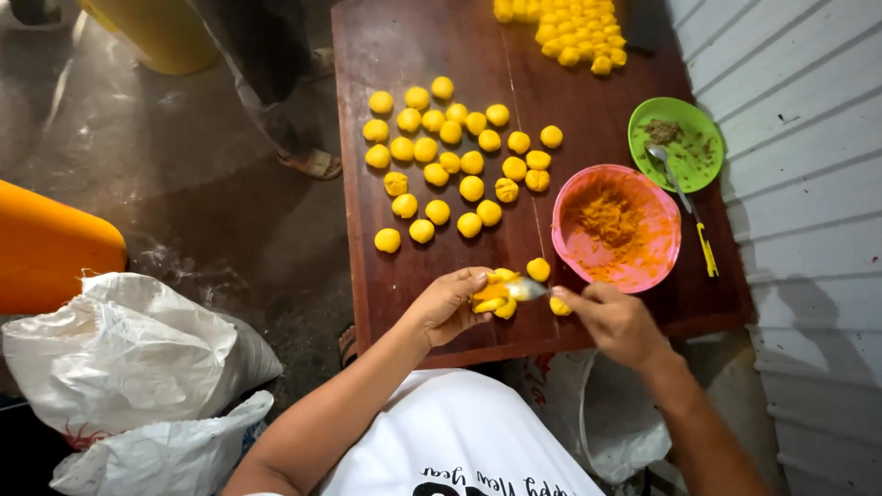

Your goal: Filling and shaping dough balls at a bakery workbench.

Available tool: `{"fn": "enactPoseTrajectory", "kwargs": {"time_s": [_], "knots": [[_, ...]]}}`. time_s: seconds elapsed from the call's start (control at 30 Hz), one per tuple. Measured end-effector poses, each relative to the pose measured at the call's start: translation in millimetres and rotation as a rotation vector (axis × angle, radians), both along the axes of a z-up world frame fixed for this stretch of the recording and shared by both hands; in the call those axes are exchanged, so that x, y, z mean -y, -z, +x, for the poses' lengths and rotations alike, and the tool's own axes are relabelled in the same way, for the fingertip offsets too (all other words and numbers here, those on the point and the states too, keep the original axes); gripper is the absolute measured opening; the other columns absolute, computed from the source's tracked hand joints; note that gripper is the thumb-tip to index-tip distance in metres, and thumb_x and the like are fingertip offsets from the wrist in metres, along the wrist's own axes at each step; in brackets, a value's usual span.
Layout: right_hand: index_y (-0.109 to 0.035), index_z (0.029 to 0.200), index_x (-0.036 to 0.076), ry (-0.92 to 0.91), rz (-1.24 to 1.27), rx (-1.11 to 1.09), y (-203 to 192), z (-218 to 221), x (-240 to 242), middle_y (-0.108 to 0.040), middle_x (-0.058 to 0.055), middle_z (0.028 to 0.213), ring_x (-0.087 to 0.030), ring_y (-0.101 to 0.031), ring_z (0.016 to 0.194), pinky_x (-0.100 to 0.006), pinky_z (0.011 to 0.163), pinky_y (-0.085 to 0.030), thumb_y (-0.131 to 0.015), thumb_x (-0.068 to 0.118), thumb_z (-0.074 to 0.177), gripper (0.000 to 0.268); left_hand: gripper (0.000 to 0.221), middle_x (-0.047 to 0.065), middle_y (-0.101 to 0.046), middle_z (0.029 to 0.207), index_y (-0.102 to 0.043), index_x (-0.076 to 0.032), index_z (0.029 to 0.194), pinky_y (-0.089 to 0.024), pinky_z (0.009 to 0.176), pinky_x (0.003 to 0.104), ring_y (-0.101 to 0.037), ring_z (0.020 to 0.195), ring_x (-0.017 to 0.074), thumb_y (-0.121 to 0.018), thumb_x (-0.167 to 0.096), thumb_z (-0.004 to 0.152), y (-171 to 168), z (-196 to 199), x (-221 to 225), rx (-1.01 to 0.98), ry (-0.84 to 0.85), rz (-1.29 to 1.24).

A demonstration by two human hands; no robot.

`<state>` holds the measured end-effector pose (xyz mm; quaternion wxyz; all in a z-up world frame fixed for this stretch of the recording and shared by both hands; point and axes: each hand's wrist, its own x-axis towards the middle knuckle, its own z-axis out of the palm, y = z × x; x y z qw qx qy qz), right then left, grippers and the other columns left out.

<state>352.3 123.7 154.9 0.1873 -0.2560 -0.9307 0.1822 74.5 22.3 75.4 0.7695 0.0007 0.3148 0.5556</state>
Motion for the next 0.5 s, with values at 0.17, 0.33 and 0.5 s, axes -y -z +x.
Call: {"fn": "enactPoseTrajectory", "kwargs": {"time_s": [0.17, 0.33, 0.5], "knots": [[-0.080, 0.116, 0.029, 0.276, 0.005, 0.072, 74.3, 85.5, -71.2, -0.072, 0.000, 0.109, -0.026, -0.071, 0.100, -0.037, 0.088, -0.057, -0.070, 0.009, 0.083, 0.040, 0.035, 0.018, -0.074, 0.109, -0.068, -0.010, 0.120, -0.068, 0.071, 0.043, -0.076, 0.087, 0.0297, -0.073, -0.036, 0.097, -24.7, -8.2, 0.1, -0.026, -0.088, 0.060], [-0.058, 0.146, 0.018, 0.416, 0.053, 0.350, 89.5, 47.5, -83.4, -0.071, -0.013, 0.107, -0.034, -0.069, 0.091, -0.042, 0.077, -0.058, -0.071, 0.032, 0.082, 0.067, 0.037, 0.011, -0.071, 0.111, -0.062, -0.003, 0.126, -0.059, 0.078, 0.026, -0.069, 0.090, 0.0172, -0.072, -0.001, 0.090, -17.4, -6.0, 5.6, -0.244, -0.015, 0.344], [-0.067, 0.138, 0.002, 0.464, -0.883, -0.176, 43.7, -69.4, 18.6, -0.078, -0.014, 0.124, -0.024, -0.074, 0.105, -0.034, 0.092, -0.058, -0.070, 0.003, 0.086, 0.052, 0.033, 0.011, -0.070, 0.116, -0.063, 0.000, 0.128, -0.060, 0.085, 0.023, -0.070, 0.098, 0.0149, -0.071, -0.004, 0.096, -31.3, -10.9, 12.7, -0.314, 0.018, 0.471]]}}
